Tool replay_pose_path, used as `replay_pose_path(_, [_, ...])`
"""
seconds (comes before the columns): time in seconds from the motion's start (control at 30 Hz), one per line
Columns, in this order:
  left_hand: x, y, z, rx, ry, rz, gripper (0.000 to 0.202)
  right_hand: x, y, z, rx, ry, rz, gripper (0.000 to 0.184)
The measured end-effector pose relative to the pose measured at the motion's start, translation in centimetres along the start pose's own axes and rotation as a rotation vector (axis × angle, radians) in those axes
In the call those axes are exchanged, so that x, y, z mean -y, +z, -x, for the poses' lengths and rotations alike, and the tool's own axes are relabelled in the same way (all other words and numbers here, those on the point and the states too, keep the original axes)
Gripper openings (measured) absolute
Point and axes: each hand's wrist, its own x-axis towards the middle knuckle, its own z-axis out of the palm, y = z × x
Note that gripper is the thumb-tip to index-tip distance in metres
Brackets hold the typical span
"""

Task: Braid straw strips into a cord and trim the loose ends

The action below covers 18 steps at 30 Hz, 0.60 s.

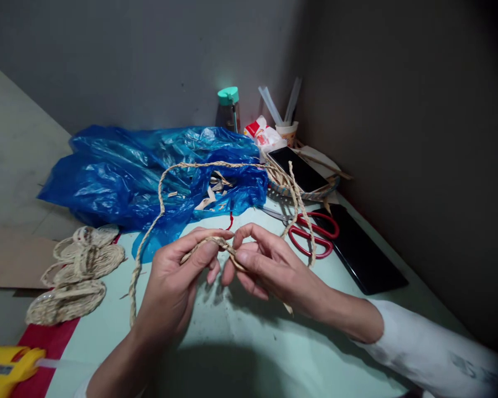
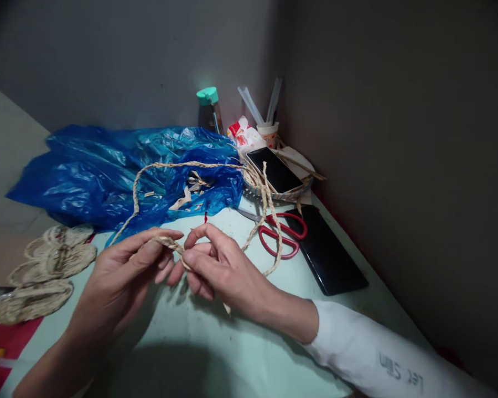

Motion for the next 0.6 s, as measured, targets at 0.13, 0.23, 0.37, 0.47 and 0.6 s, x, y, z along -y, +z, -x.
replay_pose_path(0.13, [-0.1,-0.2,-0.3,-0.074,0.016,0.024,0.016,0.5,0.0,0.1,0.058,-0.004,-0.018,0.018])
replay_pose_path(0.23, [0.2,-0.4,-0.7,-0.209,0.044,0.061,0.023,0.8,0.2,0.2,0.005,0.014,-0.006,0.026])
replay_pose_path(0.37, [0.7,-0.5,-0.9,-0.271,0.038,0.109,0.017,0.6,0.4,0.0,-0.092,-0.006,-0.016,0.026])
replay_pose_path(0.47, [1.1,-0.3,-0.5,-0.052,-0.027,0.042,0.014,0.2,0.3,-0.4,-0.141,-0.074,0.003,0.029])
replay_pose_path(0.6, [1.4,0.1,-0.1,0.020,0.037,-0.053,0.012,-0.1,0.0,-0.5,-0.175,-0.122,0.131,0.028])
